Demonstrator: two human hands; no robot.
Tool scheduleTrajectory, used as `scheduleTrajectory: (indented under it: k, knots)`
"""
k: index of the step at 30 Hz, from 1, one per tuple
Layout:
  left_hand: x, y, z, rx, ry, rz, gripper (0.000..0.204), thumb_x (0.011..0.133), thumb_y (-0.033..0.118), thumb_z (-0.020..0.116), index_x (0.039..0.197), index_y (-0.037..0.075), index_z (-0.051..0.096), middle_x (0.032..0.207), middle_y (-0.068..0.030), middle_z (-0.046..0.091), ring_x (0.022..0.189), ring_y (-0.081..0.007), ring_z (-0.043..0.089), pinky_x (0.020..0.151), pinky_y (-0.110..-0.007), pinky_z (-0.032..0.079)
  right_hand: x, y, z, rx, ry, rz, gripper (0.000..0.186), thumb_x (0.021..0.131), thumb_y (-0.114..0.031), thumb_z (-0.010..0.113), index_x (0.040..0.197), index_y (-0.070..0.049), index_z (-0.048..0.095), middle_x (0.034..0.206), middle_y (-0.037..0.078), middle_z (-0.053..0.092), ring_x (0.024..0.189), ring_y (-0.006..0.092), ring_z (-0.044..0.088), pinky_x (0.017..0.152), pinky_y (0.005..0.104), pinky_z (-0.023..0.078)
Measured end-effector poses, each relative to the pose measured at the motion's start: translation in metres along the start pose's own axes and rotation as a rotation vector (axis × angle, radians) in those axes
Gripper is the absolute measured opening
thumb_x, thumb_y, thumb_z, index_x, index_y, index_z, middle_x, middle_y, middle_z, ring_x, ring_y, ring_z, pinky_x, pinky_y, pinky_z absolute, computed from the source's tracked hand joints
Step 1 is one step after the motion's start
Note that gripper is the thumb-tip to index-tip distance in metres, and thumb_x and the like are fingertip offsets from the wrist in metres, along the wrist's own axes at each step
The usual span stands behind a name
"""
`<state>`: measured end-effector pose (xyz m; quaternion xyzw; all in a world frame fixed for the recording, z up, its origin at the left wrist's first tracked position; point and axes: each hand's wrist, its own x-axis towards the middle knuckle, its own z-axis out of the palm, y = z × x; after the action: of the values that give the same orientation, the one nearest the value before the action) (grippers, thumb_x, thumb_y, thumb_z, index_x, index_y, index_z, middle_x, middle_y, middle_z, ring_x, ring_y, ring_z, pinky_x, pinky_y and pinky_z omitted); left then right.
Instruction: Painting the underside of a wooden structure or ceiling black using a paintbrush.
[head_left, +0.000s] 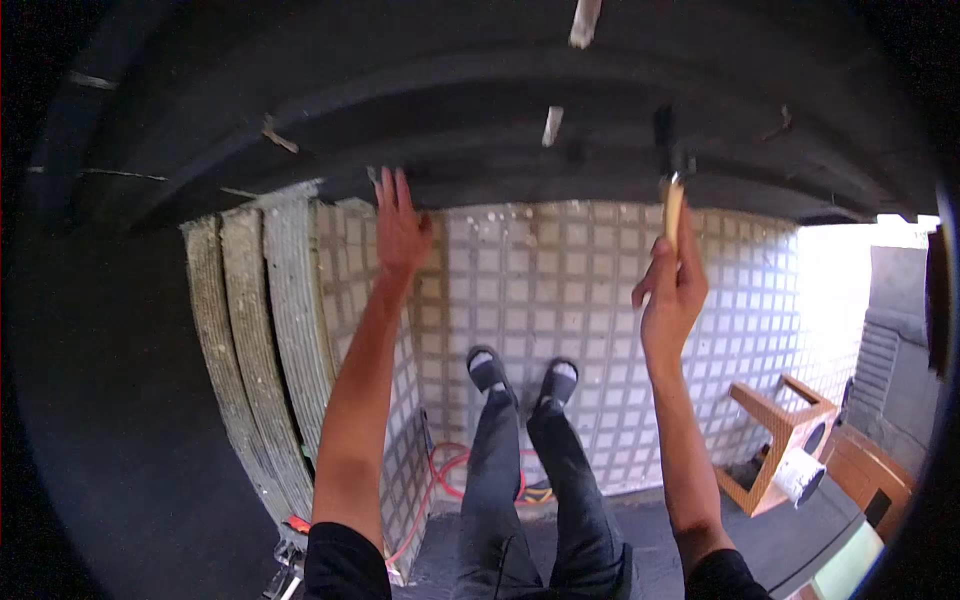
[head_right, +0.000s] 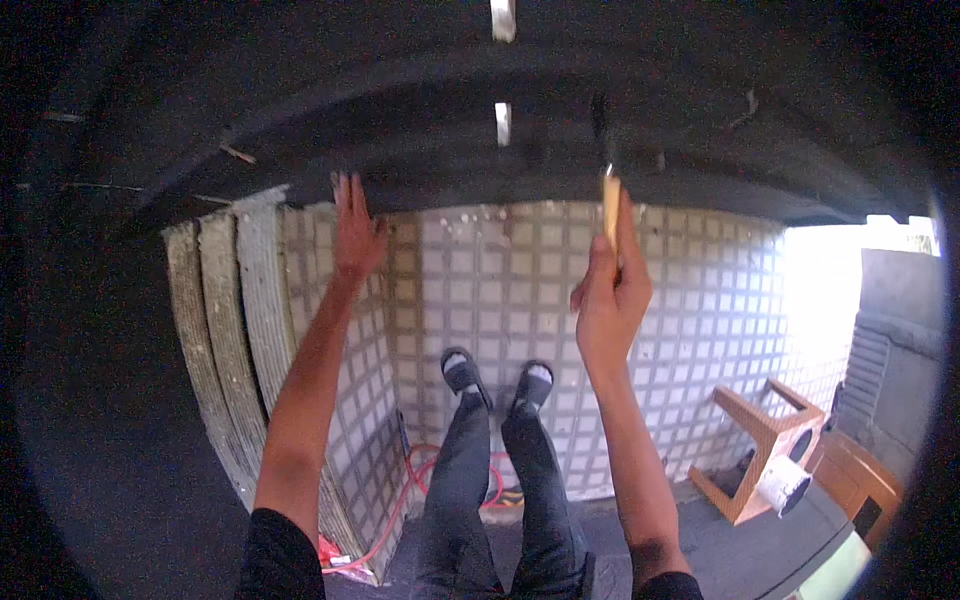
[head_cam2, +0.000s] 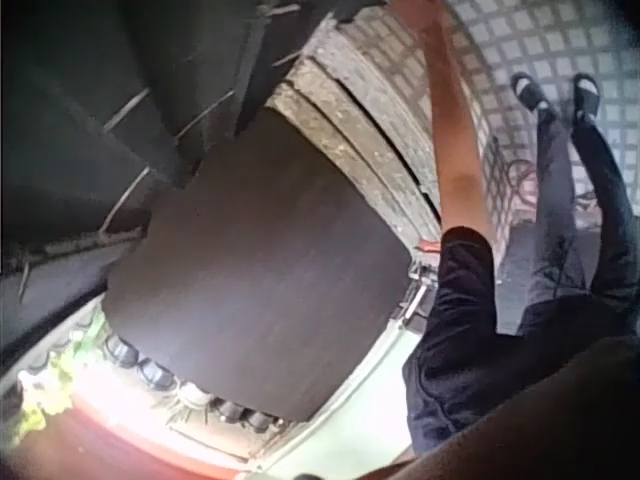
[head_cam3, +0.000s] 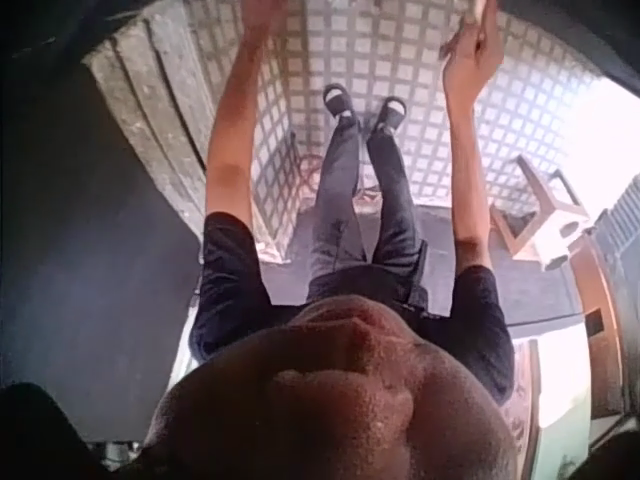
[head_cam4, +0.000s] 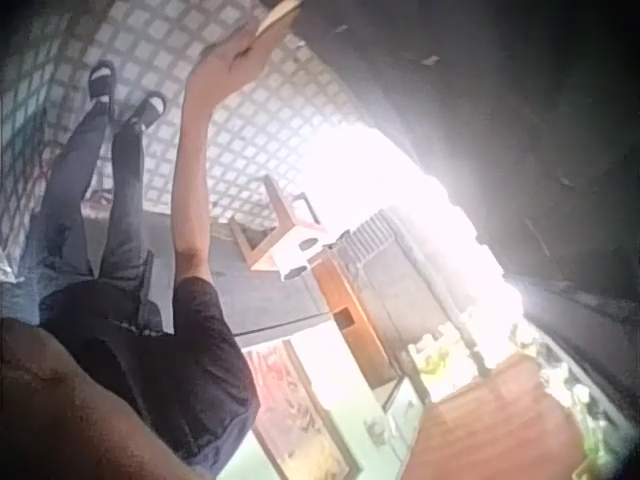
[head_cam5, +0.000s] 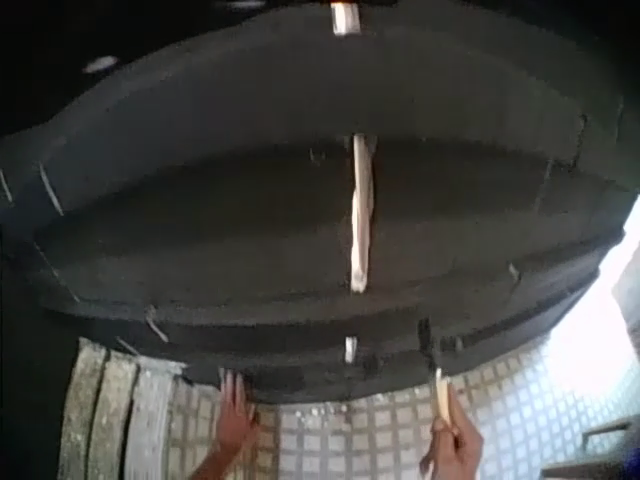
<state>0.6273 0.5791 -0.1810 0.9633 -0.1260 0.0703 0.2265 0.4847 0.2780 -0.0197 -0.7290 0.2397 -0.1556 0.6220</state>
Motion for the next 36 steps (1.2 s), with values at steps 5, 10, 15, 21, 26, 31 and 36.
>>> scheduleTrajectory:
  k: [5, 10, 15, 21, 26, 31, 36]
  knots:
    - [0.006, -0.020, 0.027, 0.051, -0.263, -0.113, 0.089, 0.078, 0.017, 0.069, 0.150, 0.001, 0.019, 0.154, -0.0215, 0.022, 0.141, -0.0458, 0.020, 0.115, -0.051, 0.025, 0.010, 0.006, 0.030, 0.032, 0.185, -0.133, 0.045, 0.100, -0.018, 0.049, 0.144, -0.006, 0.043, 0.061, -0.007, 0.042, 0.045, 0.0013, 0.037, 0.040, 0.0198, 0.032]
    - [0.006, -0.014, 0.021, 0.355, -0.263, -0.026, 0.093, 0.077, 0.021, 0.070, 0.151, 0.004, 0.017, 0.158, -0.0137, 0.020, 0.143, -0.0372, 0.023, 0.115, -0.046, 0.027, 0.000, 0.019, 0.115, -0.177, 0.161, -0.317, 0.044, 0.092, -0.006, 0.055, 0.135, 0.002, 0.050, 0.072, 0.012, 0.062, 0.058, 0.0157, 0.056, 0.053, 0.0318, 0.047]
    - [0.008, -0.059, 0.004, 0.314, -0.297, 0.081, 0.100, 0.071, 0.024, 0.072, 0.152, 0.005, 0.017, 0.160, -0.0105, 0.014, 0.140, -0.0331, 0.031, 0.111, -0.040, 0.036, -0.038, -0.015, 0.164, -0.030, -0.166, -0.288, 0.051, 0.084, 0.002, 0.059, 0.134, -0.004, 0.053, 0.084, 0.023, 0.063, 0.069, 0.0295, 0.065, 0.062, 0.0374, 0.050]
    - [0.026, -0.036, 0.000, 0.237, -0.526, -0.122, 0.092, 0.073, 0.025, 0.064, 0.151, 0.006, 0.020, 0.159, -0.0090, 0.019, 0.119, -0.0354, 0.055, 0.095, -0.041, 0.051, 0.036, 0.033, 0.038, -0.251, 0.019, -0.314, 0.029, 0.095, -0.010, 0.054, 0.122, -0.003, 0.063, 0.070, 0.003, 0.062, 0.057, 0.0067, 0.047, 0.051, 0.0240, 0.036]
    - [0.038, -0.042, -0.005, 0.339, -0.604, -0.115, 0.088, 0.073, 0.026, 0.059, 0.150, 0.004, 0.024, 0.157, -0.0136, 0.021, 0.118, -0.0362, 0.056, 0.097, -0.042, 0.049, 0.047, 0.040, -0.047, 0.024, 0.473, -0.129, 0.037, 0.100, -0.024, 0.051, 0.130, -0.004, 0.057, 0.061, -0.007, 0.041, 0.044, 0.0003, 0.032, 0.039, 0.0191, 0.024]
    - [0.045, -0.033, 0.009, 0.425, -0.637, -0.032, 0.088, 0.073, 0.029, 0.058, 0.149, 0.001, 0.025, 0.157, -0.0170, 0.021, 0.117, -0.0366, 0.056, 0.097, -0.043, 0.049, 0.039, 0.079, 0.032, -0.053, 0.381, -0.123, 0.020, 0.096, -0.022, 0.057, 0.096, -0.006, 0.069, 0.057, -0.006, 0.048, 0.046, 0.0037, 0.039, 0.040, 0.0232, 0.028]
    - [0.046, -0.042, -0.004, 0.410, -0.694, -0.068, 0.093, 0.074, 0.035, 0.061, 0.150, 0.000, 0.020, 0.157, -0.0173, 0.020, 0.116, -0.0369, 0.058, 0.097, -0.042, 0.049, -0.027, 0.021, 0.144, 0.011, -0.136, -0.281, 0.013, 0.079, 0.002, 0.057, 0.089, -0.003, 0.062, 0.078, 0.017, 0.061, 0.067, 0.0281, 0.061, 0.059, 0.0360, 0.048]
